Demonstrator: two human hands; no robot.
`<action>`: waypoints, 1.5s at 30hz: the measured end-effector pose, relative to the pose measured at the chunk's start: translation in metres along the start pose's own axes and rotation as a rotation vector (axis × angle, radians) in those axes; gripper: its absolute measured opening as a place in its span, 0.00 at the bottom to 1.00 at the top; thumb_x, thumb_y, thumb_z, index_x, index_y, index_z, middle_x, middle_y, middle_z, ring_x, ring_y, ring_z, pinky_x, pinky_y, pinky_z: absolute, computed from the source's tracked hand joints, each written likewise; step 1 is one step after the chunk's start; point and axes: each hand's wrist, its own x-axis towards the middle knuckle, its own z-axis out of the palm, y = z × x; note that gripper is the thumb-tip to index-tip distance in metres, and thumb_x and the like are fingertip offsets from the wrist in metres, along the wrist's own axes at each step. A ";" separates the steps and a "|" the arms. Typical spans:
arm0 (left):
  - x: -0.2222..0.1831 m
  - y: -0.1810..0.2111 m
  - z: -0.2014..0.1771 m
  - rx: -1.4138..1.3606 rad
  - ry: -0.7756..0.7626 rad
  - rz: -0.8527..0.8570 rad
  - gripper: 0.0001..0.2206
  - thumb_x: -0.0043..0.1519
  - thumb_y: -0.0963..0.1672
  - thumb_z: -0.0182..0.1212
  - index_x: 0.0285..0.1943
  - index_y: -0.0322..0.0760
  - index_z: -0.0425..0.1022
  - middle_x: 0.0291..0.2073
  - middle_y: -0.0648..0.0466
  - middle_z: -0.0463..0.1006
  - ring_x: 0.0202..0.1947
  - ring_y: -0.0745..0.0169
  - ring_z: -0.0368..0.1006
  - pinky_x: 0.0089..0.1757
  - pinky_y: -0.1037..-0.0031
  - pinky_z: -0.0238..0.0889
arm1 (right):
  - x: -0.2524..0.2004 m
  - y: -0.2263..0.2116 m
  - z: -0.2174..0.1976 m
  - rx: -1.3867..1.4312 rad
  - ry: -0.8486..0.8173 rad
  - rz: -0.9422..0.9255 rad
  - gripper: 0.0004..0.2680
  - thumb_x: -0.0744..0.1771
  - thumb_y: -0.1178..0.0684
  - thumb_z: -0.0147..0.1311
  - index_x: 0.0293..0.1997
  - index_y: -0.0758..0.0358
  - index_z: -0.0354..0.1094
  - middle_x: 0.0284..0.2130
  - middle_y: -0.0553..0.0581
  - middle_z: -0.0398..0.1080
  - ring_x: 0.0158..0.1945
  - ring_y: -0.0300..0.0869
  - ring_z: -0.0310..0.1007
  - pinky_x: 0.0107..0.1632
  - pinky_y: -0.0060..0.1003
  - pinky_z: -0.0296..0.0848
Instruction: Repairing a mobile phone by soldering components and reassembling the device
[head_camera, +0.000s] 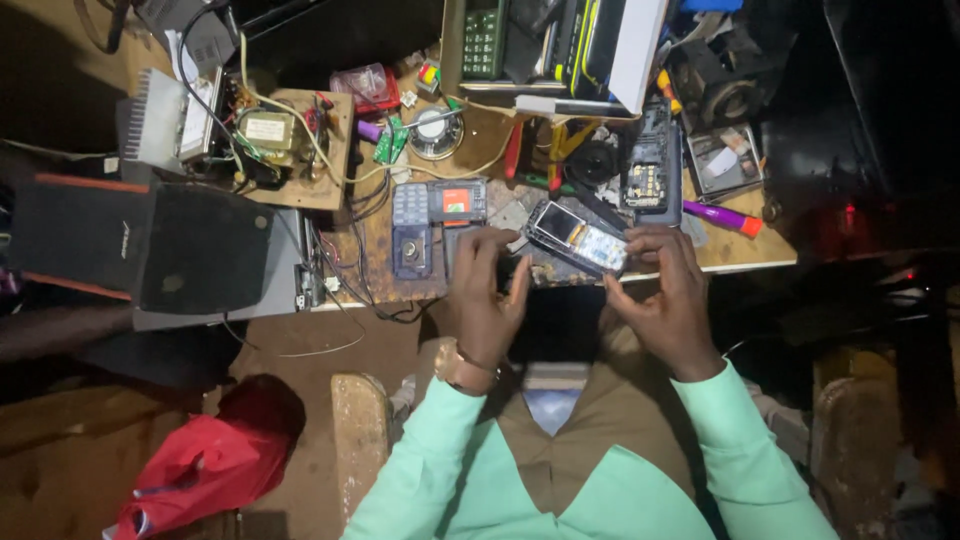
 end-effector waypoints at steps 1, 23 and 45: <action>-0.004 0.008 0.000 -0.164 0.051 -0.174 0.07 0.51 0.40 0.59 0.38 0.37 0.68 0.31 0.51 0.66 0.29 0.56 0.67 0.30 0.74 0.60 | -0.001 -0.004 -0.001 0.009 0.022 -0.011 0.11 0.57 0.62 0.59 0.36 0.66 0.59 0.36 0.60 0.63 0.42 0.53 0.63 0.43 0.41 0.65; -0.080 0.060 -0.041 -1.482 -0.371 -0.597 0.34 0.58 0.47 0.50 0.68 0.52 0.30 0.47 0.38 0.66 0.39 0.52 0.70 0.37 0.71 0.66 | -0.088 -0.107 -0.020 -0.076 0.174 0.163 0.07 0.62 0.55 0.48 0.37 0.67 0.60 0.35 0.59 0.65 0.38 0.46 0.64 0.44 0.36 0.62; -0.133 0.101 -0.108 -1.527 -1.003 -0.458 0.26 0.60 0.45 0.46 0.66 0.31 0.44 0.50 0.40 0.61 0.45 0.41 0.67 0.38 0.67 0.68 | -0.078 -0.153 -0.056 0.553 -0.608 0.522 0.12 0.59 0.50 0.46 0.36 0.64 0.73 0.33 0.57 0.77 0.39 0.40 0.76 0.41 0.32 0.71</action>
